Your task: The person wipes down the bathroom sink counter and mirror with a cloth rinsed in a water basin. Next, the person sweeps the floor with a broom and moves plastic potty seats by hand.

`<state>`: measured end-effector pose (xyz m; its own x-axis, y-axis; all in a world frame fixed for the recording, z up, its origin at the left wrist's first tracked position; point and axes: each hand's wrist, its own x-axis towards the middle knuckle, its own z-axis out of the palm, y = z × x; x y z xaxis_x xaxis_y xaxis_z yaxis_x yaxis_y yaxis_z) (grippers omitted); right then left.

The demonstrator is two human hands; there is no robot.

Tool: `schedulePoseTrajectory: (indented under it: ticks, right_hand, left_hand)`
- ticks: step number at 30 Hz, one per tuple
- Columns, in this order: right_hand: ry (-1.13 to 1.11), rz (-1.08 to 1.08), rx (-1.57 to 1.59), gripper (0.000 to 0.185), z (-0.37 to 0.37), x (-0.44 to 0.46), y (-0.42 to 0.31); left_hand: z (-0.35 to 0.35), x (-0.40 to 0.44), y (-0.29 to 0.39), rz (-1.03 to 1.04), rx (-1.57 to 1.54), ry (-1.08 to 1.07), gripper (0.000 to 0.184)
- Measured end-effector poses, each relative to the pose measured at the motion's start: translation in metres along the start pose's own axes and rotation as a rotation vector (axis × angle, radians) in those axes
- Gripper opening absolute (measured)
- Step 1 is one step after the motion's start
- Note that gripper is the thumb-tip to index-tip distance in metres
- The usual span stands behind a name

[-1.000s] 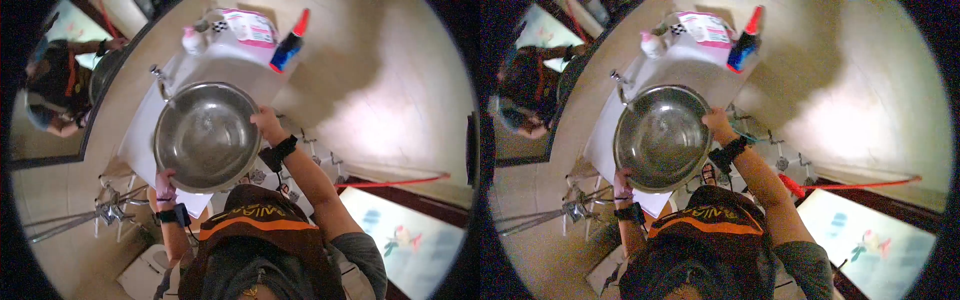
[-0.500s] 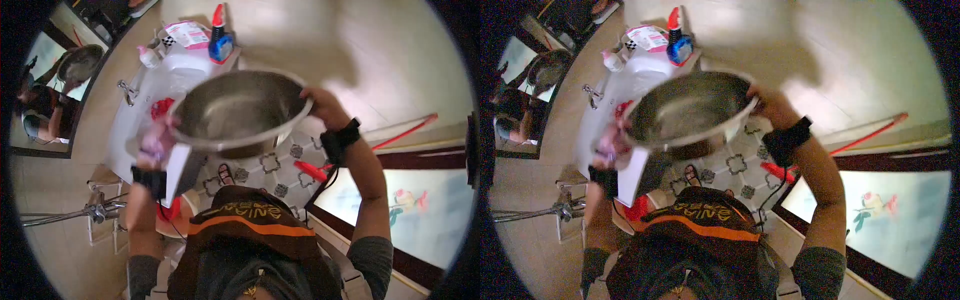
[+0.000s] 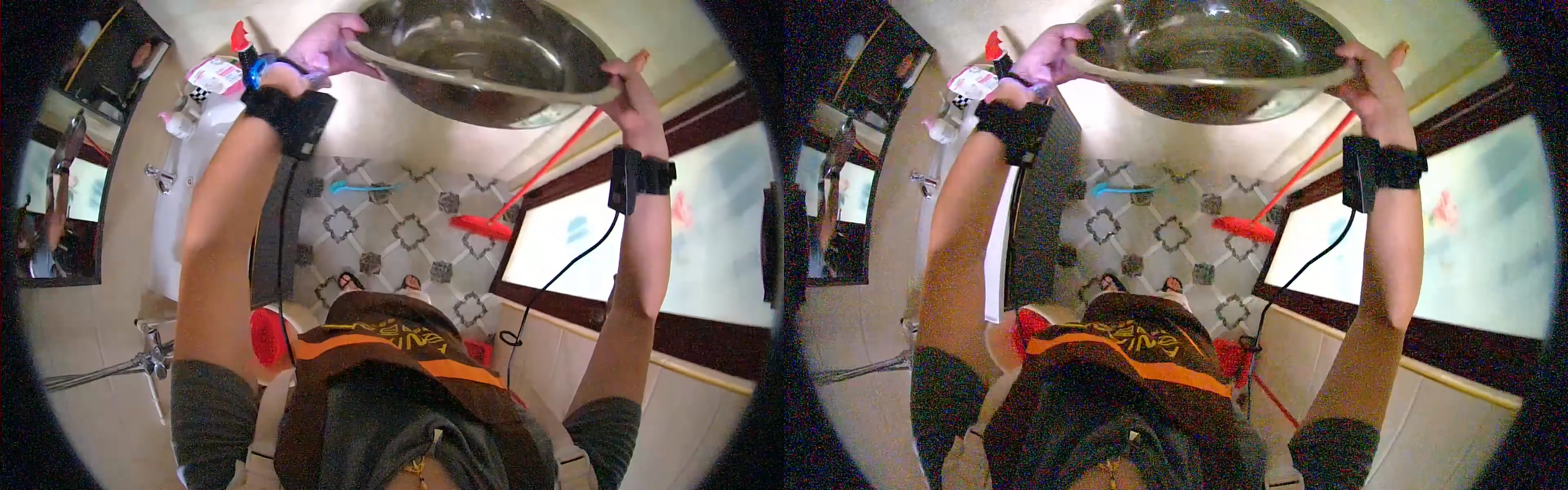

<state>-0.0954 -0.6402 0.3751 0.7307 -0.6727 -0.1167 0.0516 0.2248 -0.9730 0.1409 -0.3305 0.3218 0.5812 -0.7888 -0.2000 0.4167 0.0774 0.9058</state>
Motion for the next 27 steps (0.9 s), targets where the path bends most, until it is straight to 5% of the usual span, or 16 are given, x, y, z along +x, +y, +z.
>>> schedulePoseTrajectory:
  ticks: [2, 8, 12, 13, 14, 15, 16, 18, 20, 21, 23, 24, 26, 27]
  right_hand:
    - [0.058, 0.053, 0.004, 0.027, -0.041, -0.023, 0.013]
    - [0.370, 0.076, -0.035, 0.037, -0.098, -0.172, 0.083]
    - [0.645, 0.302, -0.262, 0.025, -0.189, -0.281, 0.185]
    - [0.430, 0.053, -0.412, 0.031, -0.176, -0.315, 0.203]
    - [0.195, -0.280, -0.951, 0.033, -0.206, -0.354, 0.227]
    - [0.274, -0.115, -0.725, 0.029, -0.237, -0.377, 0.269]
    - [0.382, 0.024, -0.487, 0.026, -0.268, -0.400, 0.312]
    - [0.595, 0.439, -0.028, 0.023, -0.221, -0.403, 0.316]
    - [0.557, 0.596, 0.134, 0.016, -0.207, -0.407, 0.313]
    - [0.409, 0.446, 0.068, 0.018, -0.204, -0.410, 0.317]
    - [-0.017, 0.119, -0.750, 0.028, -0.299, -0.410, 0.388]
    - [-0.100, -0.134, -0.957, 0.034, -0.261, -0.392, 0.336]
    - [0.270, 0.587, 0.153, 0.039, -0.337, -0.329, 0.365]
    - [0.416, 0.718, 0.015, 0.028, -0.271, -0.310, 0.280]
  left_hand:
    - [0.031, -0.006, -0.025, -0.042, 0.065, 0.118, 0.024]
    - [0.057, -0.023, -0.176, -0.243, -0.164, -0.044, 0.005]
    - [0.055, -0.094, -0.287, -0.204, 0.186, -0.215, 0.004]
    - [0.051, -0.113, -0.321, -0.117, 0.301, -0.262, 0.006]
    - [0.052, -0.133, -0.344, -0.153, 0.212, -0.251, 0.008]
    - [0.054, -0.153, -0.366, -0.189, 0.124, -0.237, 0.009]
    - [0.063, -0.173, -0.373, -0.570, -0.190, -0.084, 0.011]
    - [0.049, -0.199, -0.434, -0.603, -0.212, -0.096, 0.009]
    - [0.033, -0.208, -0.471, -0.632, -0.077, -0.111, 0.003]
    - [0.055, -0.216, -0.403, -0.840, -0.168, -0.023, 0.002]
    - [0.038, -0.184, -0.446, -0.827, -0.190, -0.090, 0.003]
    - [0.031, -0.164, -0.464, -0.815, -0.198, -0.119, 0.003]
    - [0.038, -0.104, -0.451, -0.507, -0.038, -0.261, 0.005]
    - [0.071, -0.104, -0.380, -0.332, 0.184, -0.339, 0.008]
